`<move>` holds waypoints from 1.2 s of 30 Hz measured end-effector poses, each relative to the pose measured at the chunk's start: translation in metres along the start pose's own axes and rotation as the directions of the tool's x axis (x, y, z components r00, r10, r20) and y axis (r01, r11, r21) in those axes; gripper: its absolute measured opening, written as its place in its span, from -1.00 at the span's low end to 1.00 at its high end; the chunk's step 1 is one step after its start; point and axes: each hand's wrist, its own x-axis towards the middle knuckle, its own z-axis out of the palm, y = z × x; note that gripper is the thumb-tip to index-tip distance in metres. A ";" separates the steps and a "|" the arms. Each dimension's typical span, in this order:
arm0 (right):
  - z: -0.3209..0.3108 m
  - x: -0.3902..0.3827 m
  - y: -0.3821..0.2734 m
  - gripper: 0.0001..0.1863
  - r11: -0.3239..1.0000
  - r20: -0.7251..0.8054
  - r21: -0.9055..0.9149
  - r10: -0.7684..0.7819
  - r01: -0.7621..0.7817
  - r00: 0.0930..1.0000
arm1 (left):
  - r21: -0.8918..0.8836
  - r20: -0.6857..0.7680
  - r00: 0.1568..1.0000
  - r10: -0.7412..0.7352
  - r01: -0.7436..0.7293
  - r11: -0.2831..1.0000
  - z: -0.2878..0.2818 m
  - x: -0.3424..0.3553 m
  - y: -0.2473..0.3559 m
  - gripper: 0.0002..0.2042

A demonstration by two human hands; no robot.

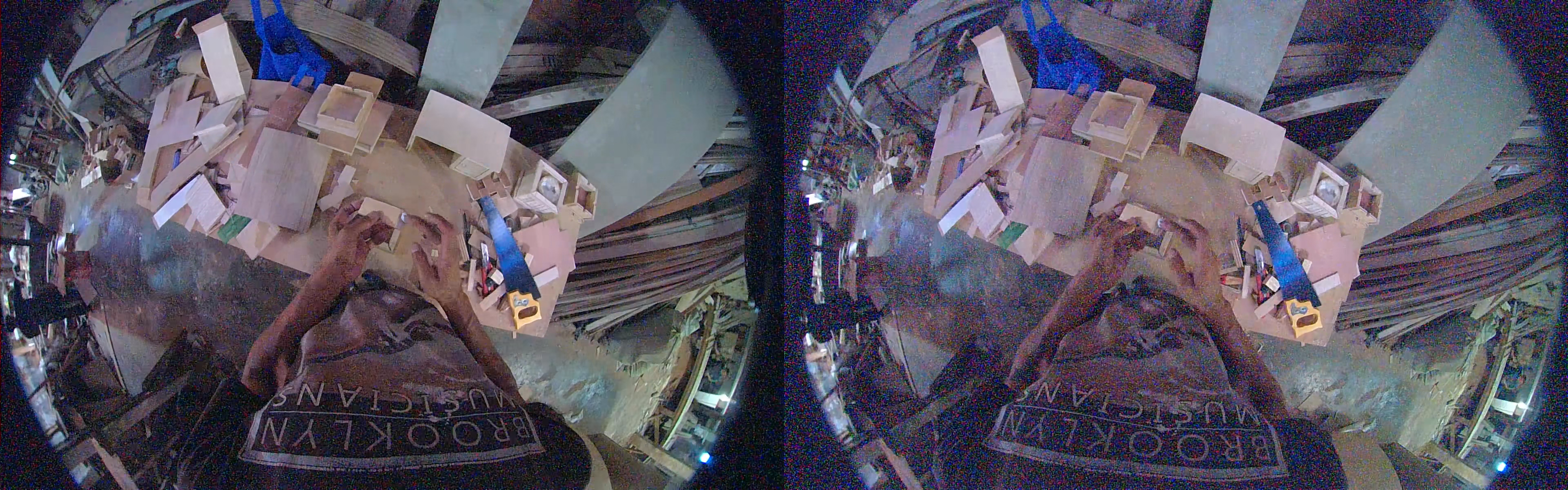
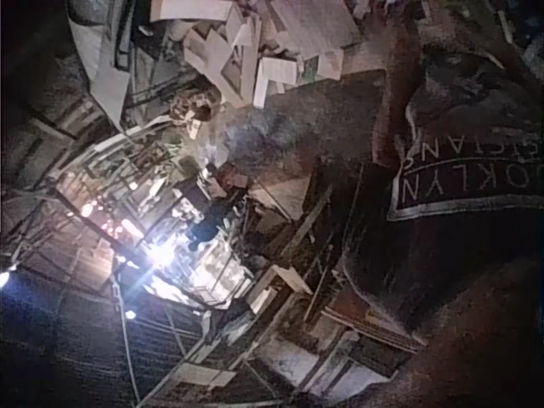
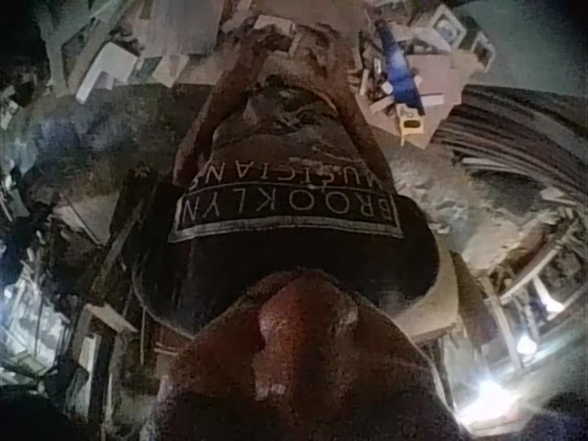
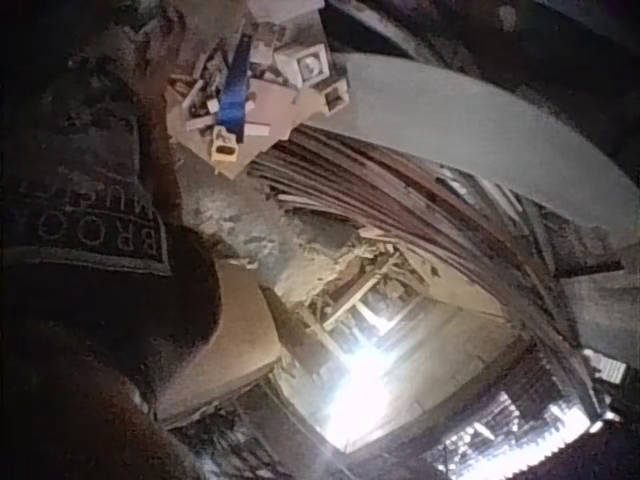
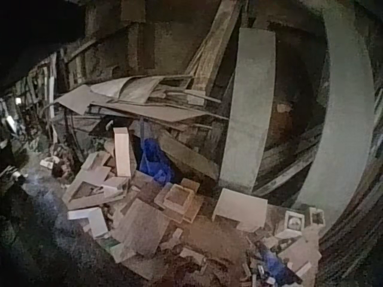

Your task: Assembling and sawing small wooden frames or boxes in a workshop.

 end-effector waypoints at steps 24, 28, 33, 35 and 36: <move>-0.004 0.010 -0.004 -0.49 0.961 -0.014 -0.238 -0.149 0.141 0.989 | -0.053 -0.217 0.937 -0.272 0.267 0.962 0.001 0.026 0.037 -0.65; 0.006 0.028 -0.017 -0.41 0.985 0.055 0.158 -0.073 0.063 0.996 | 0.392 -0.128 0.982 -0.137 0.177 0.903 0.000 0.032 0.047 -0.79; 0.016 0.034 -0.020 -0.38 0.991 0.167 0.129 0.025 -0.047 0.986 | 0.332 -0.108 0.958 -0.267 0.288 0.898 0.001 0.033 0.064 -0.84; 0.019 0.035 -0.018 -0.37 0.993 0.191 0.096 0.044 -0.063 0.981 | 0.394 -0.130 0.973 -0.190 0.227 0.891 0.001 0.034 0.069 -0.86; 0.020 0.036 -0.017 -0.35 0.999 0.157 -0.054 0.011 -0.003 0.988 | 0.390 -0.135 0.972 -0.192 0.230 0.892 0.001 0.034 0.071 -0.86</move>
